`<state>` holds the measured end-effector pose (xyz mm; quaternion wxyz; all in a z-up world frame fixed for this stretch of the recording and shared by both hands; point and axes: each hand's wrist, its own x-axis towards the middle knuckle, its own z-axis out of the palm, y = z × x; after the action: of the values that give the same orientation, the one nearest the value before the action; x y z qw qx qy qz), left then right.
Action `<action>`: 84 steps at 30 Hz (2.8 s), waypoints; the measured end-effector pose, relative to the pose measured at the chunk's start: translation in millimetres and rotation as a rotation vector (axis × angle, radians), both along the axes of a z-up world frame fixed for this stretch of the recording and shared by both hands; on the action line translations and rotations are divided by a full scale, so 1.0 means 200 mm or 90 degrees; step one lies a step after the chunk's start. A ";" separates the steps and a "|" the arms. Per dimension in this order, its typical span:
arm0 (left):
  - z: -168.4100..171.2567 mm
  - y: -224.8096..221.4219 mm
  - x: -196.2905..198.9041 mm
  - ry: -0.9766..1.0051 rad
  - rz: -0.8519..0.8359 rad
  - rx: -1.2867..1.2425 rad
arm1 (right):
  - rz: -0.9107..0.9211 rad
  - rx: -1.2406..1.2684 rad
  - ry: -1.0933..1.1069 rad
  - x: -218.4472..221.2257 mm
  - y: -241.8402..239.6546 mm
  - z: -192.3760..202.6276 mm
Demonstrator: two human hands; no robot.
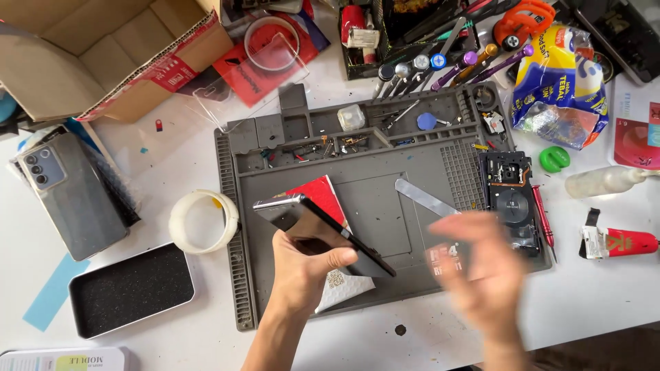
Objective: Applying adhesive to a replacement screen and assembling it onto a mobile phone frame.
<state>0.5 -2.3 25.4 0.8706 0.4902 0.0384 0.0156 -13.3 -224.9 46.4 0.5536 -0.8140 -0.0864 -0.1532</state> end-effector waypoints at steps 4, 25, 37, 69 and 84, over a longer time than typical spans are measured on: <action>-0.12 0.02 -0.04 -0.015 -0.036 -0.199 | 0.124 -0.061 -0.061 -0.03 0.26 0.14; 0.09 0.09 -0.06 -0.159 -0.191 -0.107 | 0.206 0.117 0.114 -0.10 0.23 0.06; 0.08 -0.01 -0.04 -0.117 -0.065 0.171 | 0.160 0.257 0.133 0.03 0.25 0.12; 0.20 -0.03 -0.12 -0.186 -0.125 0.437 | -0.001 0.059 -0.112 0.09 0.24 0.07; 0.21 -0.09 -0.15 -0.228 -0.045 0.544 | -0.178 0.081 -0.083 0.21 0.10 0.08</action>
<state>-28.5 -19.6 66.5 0.5834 0.7957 -0.1392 0.0849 28.4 -205.8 63.3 0.5702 -0.7699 0.0016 -0.2866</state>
